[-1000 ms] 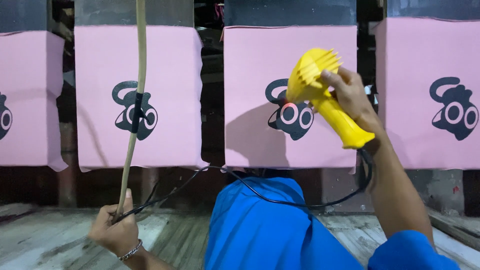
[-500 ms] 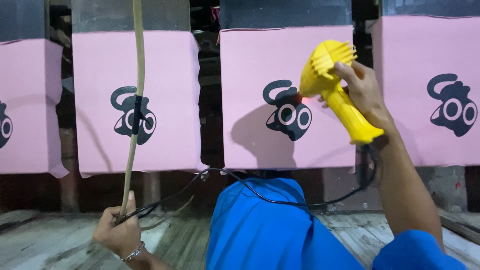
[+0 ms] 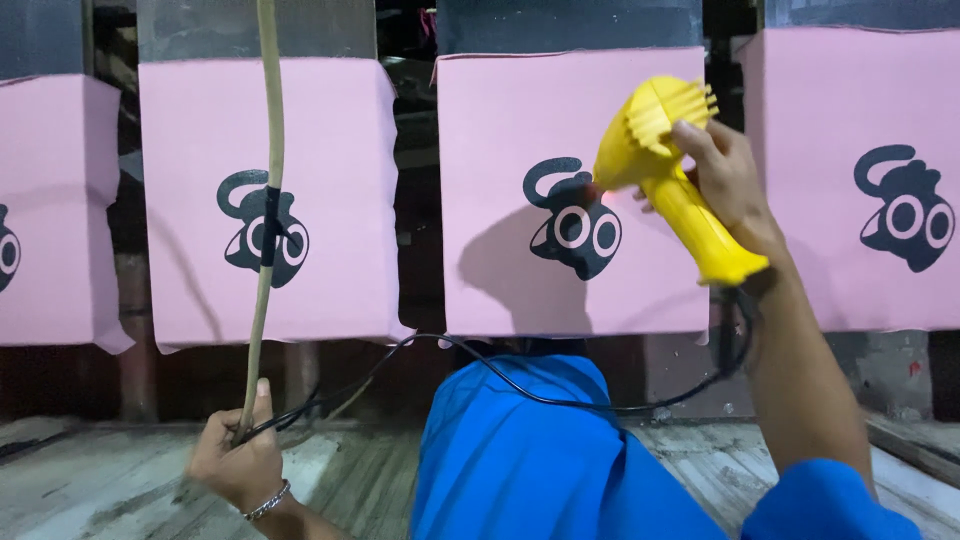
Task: Drying screen-printed designs on fabric using a handheld heat gun.
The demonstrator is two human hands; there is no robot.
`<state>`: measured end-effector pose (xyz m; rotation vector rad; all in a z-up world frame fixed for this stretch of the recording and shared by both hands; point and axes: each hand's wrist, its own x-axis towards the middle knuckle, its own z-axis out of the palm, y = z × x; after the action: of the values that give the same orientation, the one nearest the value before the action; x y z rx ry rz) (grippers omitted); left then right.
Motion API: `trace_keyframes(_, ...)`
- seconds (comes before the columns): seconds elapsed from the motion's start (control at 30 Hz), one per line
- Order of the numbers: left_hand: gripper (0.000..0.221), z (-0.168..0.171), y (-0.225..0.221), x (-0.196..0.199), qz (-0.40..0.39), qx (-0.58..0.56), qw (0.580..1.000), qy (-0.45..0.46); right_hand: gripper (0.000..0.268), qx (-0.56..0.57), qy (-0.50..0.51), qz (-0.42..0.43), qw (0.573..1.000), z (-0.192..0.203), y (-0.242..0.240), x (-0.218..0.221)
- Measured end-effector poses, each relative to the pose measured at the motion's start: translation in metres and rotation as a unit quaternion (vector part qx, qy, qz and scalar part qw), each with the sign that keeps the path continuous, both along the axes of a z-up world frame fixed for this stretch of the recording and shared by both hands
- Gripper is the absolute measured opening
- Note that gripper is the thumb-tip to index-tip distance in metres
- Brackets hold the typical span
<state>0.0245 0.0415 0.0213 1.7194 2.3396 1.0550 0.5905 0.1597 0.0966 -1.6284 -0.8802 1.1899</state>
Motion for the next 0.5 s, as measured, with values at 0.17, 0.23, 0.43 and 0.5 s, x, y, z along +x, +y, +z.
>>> trace_keyframes(0.17, 0.047, -0.001, -0.006, -0.003, 0.016, -0.002, 1.000, 0.004, 0.055, 0.014, 0.010, 0.033, 0.999, 0.004, 0.017, -0.010)
trace_keyframes(0.23, 0.045, -0.006, -0.011, -0.010, 0.021, -0.001, 1.000, 0.014, 0.059, -0.002, 0.002, 0.074, 0.997, 0.011, 0.019, -0.016)
trace_keyframes(0.43, 0.047, -0.004, -0.014, -0.010, 0.022, 0.012, 0.999, 0.031, 0.053, 0.025, 0.021, 0.005, 0.999, 0.017, 0.020, -0.017)
trace_keyframes(0.5, 0.050, -0.005, -0.014, -0.011, 0.006, 0.025, 0.999, 0.037, 0.067, -0.020, -0.041, 0.041, 0.998, 0.027, 0.013, -0.019)
